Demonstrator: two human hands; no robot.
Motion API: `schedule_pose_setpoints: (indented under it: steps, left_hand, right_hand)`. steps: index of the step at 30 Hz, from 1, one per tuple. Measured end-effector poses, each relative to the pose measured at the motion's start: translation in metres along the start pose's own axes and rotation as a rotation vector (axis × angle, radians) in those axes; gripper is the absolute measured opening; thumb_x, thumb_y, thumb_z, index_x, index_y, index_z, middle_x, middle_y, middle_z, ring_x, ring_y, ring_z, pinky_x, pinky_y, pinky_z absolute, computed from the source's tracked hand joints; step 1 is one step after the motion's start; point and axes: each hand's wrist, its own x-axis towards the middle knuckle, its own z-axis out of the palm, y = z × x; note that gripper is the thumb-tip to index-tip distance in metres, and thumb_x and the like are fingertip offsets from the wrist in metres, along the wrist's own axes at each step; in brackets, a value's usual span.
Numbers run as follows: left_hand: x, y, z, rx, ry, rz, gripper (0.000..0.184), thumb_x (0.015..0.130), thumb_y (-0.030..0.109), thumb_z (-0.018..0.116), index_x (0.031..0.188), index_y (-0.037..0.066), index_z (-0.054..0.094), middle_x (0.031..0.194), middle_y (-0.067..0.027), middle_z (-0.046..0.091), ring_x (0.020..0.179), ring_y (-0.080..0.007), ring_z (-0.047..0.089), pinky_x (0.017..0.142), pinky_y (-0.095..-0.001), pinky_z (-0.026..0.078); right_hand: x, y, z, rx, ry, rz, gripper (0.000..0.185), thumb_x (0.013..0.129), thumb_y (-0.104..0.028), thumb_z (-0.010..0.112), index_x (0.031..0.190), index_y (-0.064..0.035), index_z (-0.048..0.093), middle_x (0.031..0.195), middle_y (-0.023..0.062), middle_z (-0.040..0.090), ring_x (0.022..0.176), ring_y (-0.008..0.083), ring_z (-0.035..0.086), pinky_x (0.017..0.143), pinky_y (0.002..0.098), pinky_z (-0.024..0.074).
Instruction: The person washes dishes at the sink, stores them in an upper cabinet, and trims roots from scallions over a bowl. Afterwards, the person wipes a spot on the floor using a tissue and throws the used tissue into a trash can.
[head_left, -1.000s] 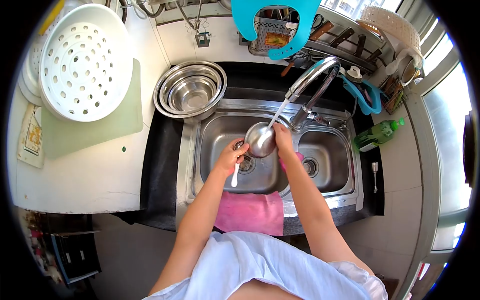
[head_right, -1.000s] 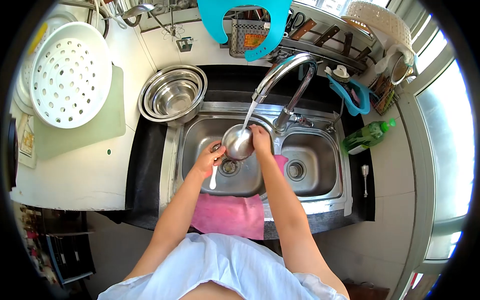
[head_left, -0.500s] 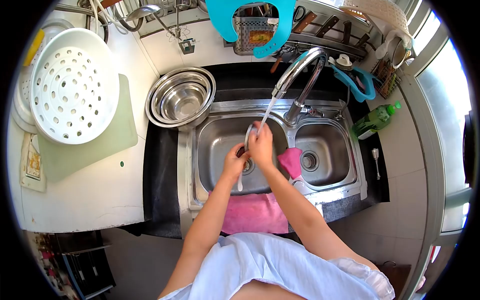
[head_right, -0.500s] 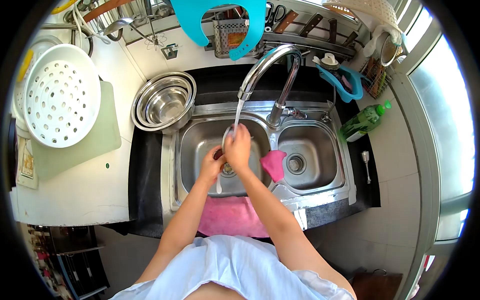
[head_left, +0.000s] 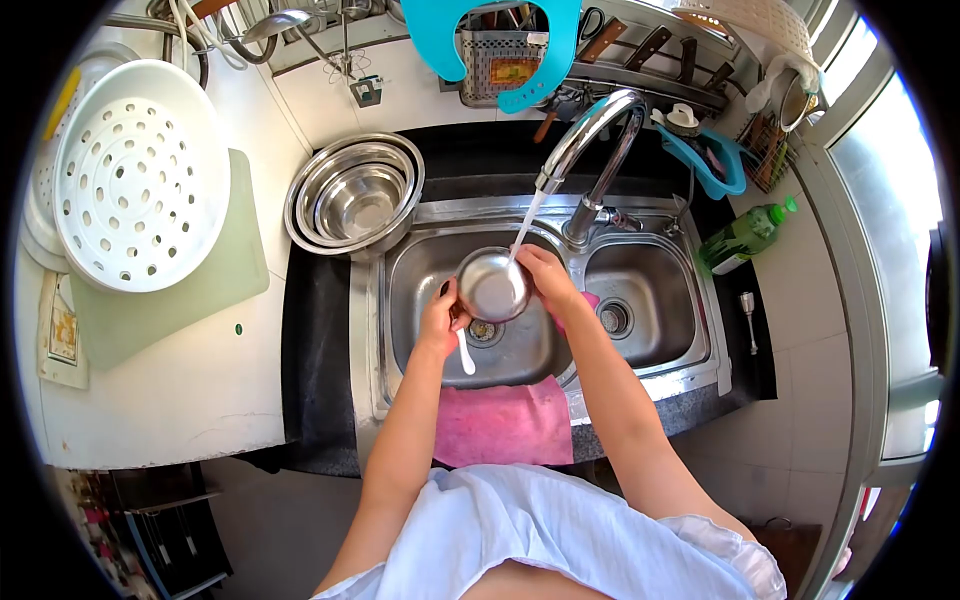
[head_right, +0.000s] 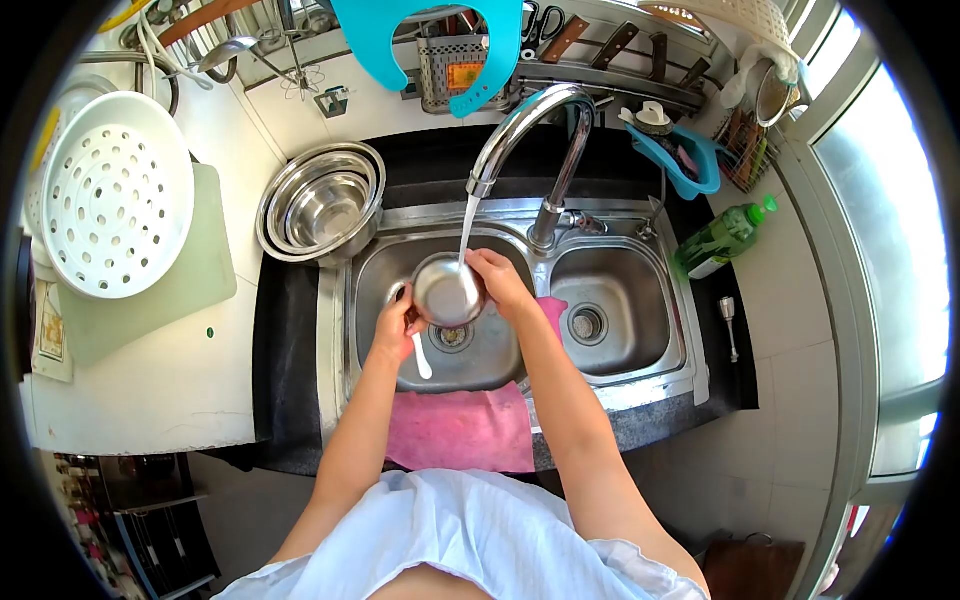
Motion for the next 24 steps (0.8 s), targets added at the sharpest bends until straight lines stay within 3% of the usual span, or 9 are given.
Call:
schedule_pose_setpoints:
  steps: [3,7,9,10,12,13,17,22,24]
  left_hand:
    - [0.004,-0.004,-0.005,-0.253,0.16,-0.104,0.019,0.091,0.026,0.043,0.086,0.01,0.052,0.065,-0.0012,0.05,0.041,-0.0077,0.033,0.035,-0.0205,0.022]
    - [0.016,-0.016,-0.017,-0.43,0.073,-0.113,0.018,0.091,0.024,0.043,0.086,0.01,0.051,0.064,-0.0018,0.05,0.042,-0.0083,0.034,0.035,-0.0194,0.023]
    - [0.022,-0.02,-0.009,-0.263,0.36,-0.251,0.016,0.091,0.019,0.042,0.083,0.008,0.05,0.065,-0.0035,0.05,0.044,-0.0096,0.036,0.037,-0.0191,0.027]
    - [0.023,-0.022,-0.006,-0.266,0.361,-0.25,0.016,0.091,0.019,0.042,0.083,0.008,0.05,0.065,-0.0035,0.05,0.044,-0.0096,0.036,0.037,-0.0191,0.027]
    - [0.027,-0.025,-0.004,0.045,0.305,-0.378,0.011,0.088,0.013,0.043,0.084,0.005,0.049,0.067,-0.0056,0.051,0.046,-0.011,0.04,0.039,-0.0211,0.032]
    - [0.031,-0.031,-0.009,0.148,0.205,-0.363,0.01,0.086,0.008,0.045,0.091,0.001,0.05,0.071,-0.0079,0.054,0.051,-0.0122,0.048,0.044,-0.0235,0.04]
    - [0.034,-0.03,0.029,0.368,0.167,-0.253,0.017,0.086,0.008,0.047,0.1,0.002,0.054,0.076,-0.0068,0.059,0.059,-0.0137,0.057,0.057,-0.0233,0.049]
    - [0.056,-0.028,0.036,0.524,-0.014,-0.239,0.008,0.086,0.01,0.049,0.089,0.004,0.053,0.07,-0.0044,0.057,0.051,-0.0099,0.05,0.043,-0.0205,0.041]
    - [0.058,-0.025,0.035,0.519,-0.077,-0.21,0.006,0.086,0.01,0.049,0.085,0.005,0.052,0.067,-0.0038,0.056,0.048,-0.009,0.047,0.037,-0.0204,0.036]
  right_hand:
    - [0.001,-0.012,0.008,0.133,-0.154,0.057,0.02,0.086,-0.021,0.053,0.097,-0.0037,0.055,0.086,0.0014,0.058,0.077,0.0114,0.056,0.068,0.0266,0.0455]
    - [-0.002,-0.01,-0.002,0.267,-0.284,0.16,0.022,0.086,-0.018,0.052,0.103,-0.0043,0.054,0.093,0.0031,0.058,0.084,0.0137,0.057,0.073,0.0293,0.0456]
    - [-0.007,-0.007,-0.003,0.228,-0.271,0.145,0.023,0.087,-0.018,0.051,0.105,-0.0043,0.053,0.093,0.003,0.058,0.084,0.0137,0.057,0.073,0.0291,0.0456]
    - [-0.011,-0.007,-0.001,0.194,-0.254,0.127,0.024,0.087,-0.018,0.051,0.106,-0.0042,0.053,0.094,0.0029,0.058,0.084,0.0136,0.057,0.072,0.0289,0.0456]
    - [-0.026,-0.015,0.003,0.198,-0.188,0.082,0.023,0.087,-0.02,0.051,0.104,-0.0051,0.053,0.088,0.0003,0.057,0.079,0.0109,0.056,0.068,0.0262,0.0447]
    - [-0.03,-0.019,0.005,0.204,-0.119,0.036,0.022,0.087,-0.021,0.051,0.102,-0.006,0.054,0.083,-0.0023,0.056,0.075,0.0083,0.054,0.064,0.0234,0.0437]
    - [-0.047,-0.034,-0.002,0.121,-0.036,-0.1,0.028,0.088,-0.02,0.051,0.111,-0.0057,0.052,0.087,-0.0026,0.055,0.074,0.0062,0.05,0.065,0.0216,0.0412]
    - [-0.053,-0.038,-0.036,0.059,0.052,-0.106,0.032,0.089,-0.017,0.047,0.116,0.0005,0.046,0.101,0.0037,0.056,0.092,0.0107,0.052,0.079,0.0256,0.0421]
    - [-0.062,-0.043,-0.045,0.261,-0.034,-0.185,0.033,0.09,-0.017,0.046,0.117,0.0014,0.044,0.104,0.0057,0.056,0.096,0.0134,0.053,0.082,0.0279,0.0427]
